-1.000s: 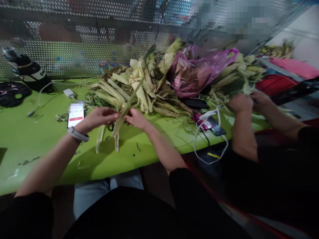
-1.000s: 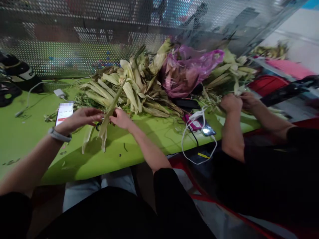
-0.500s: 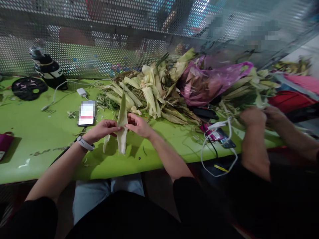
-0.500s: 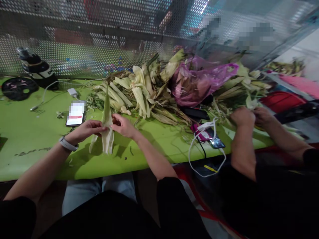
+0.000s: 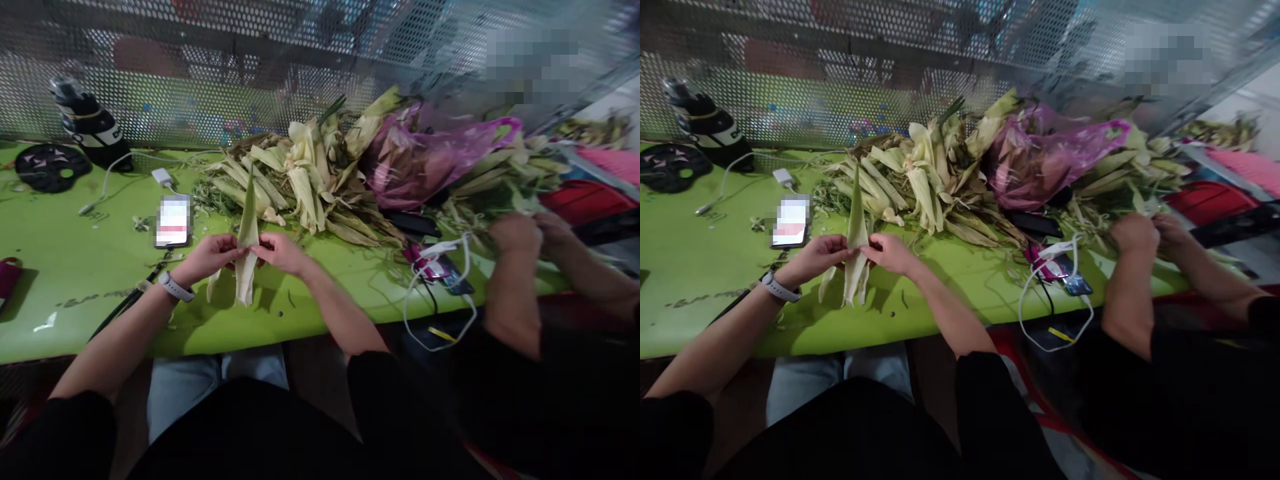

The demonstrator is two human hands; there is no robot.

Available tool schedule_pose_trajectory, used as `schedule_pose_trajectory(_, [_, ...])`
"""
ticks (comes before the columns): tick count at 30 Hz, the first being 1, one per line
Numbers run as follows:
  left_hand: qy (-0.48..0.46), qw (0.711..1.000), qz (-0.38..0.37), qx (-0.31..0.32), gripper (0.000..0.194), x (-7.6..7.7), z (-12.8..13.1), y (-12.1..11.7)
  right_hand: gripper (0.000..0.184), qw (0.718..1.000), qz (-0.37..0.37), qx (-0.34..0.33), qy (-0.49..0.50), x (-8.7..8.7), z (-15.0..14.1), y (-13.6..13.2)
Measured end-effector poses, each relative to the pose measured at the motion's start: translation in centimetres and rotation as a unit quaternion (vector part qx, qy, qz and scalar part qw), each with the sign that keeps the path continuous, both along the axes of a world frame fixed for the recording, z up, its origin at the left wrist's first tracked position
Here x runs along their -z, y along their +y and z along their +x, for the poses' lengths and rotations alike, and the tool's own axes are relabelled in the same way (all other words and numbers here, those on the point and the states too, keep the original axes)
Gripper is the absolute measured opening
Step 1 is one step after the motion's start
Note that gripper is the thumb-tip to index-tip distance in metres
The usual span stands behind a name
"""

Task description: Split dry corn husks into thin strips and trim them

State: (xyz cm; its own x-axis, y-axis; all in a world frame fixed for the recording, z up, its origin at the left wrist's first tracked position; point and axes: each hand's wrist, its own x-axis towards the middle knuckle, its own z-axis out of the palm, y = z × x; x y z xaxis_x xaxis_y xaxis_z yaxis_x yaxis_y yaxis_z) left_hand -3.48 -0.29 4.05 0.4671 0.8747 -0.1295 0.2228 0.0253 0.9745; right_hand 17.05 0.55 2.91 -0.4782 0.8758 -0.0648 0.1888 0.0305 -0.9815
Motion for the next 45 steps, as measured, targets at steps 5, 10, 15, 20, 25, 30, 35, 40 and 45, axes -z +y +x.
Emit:
schedule_pose_trajectory(5, [0.009, 1.000, 0.014, 0.000, 0.024, -0.1, 0.0, 0.1, 0.022, 0.999, -0.013, -0.043, 0.002, -0.2, 0.6, 0.1])
schedule_pose_trajectory(10, [0.036, 0.997, 0.000, 0.063, 0.026, 0.1, -0.3, 0.2, 0.025, 0.996, -0.017, -0.080, -0.026, -0.3, 0.9, 0.1])
schedule_pose_trajectory(15, [0.087, 0.990, 0.067, 0.088, 0.027, 0.5, -0.7, 0.3, 0.023, 0.994, -0.045, -0.098, -0.037, -0.6, 1.0, -0.1])
schedule_pose_trajectory(20, [0.100, 0.986, 0.086, 0.104, 0.025, 0.7, -0.9, 0.4, 0.025, 0.993, -0.030, -0.109, -0.032, -0.3, 1.0, 0.0])
schedule_pose_trajectory(25, [0.125, 0.986, 0.070, 0.088, 0.026, 0.2, -0.6, 0.3, 0.027, 0.993, 0.007, -0.111, -0.046, -0.1, 1.1, 0.0])
schedule_pose_trajectory(30, [0.163, 0.976, 0.112, 0.086, 0.022, -0.6, -0.4, 0.0, 0.031, 0.992, 0.048, -0.098, -0.069, 0.0, 1.0, -0.1])
schedule_pose_trajectory(35, [0.165, 0.973, 0.127, 0.101, 0.023, -1.1, -0.4, 0.0, 0.033, 0.993, 0.032, -0.106, -0.047, 0.3, 0.9, 0.2])
schedule_pose_trajectory(40, [0.170, 0.971, 0.121, 0.113, 0.024, -0.8, -0.5, 0.1, 0.033, 0.993, 0.009, -0.113, -0.037, 0.4, 0.9, 0.5])
schedule_pose_trajectory(45, [0.183, 0.963, 0.154, 0.124, 0.024, -0.8, -0.6, 0.1, 0.034, 0.987, 0.053, -0.123, -0.084, 0.5, 1.1, 0.6])
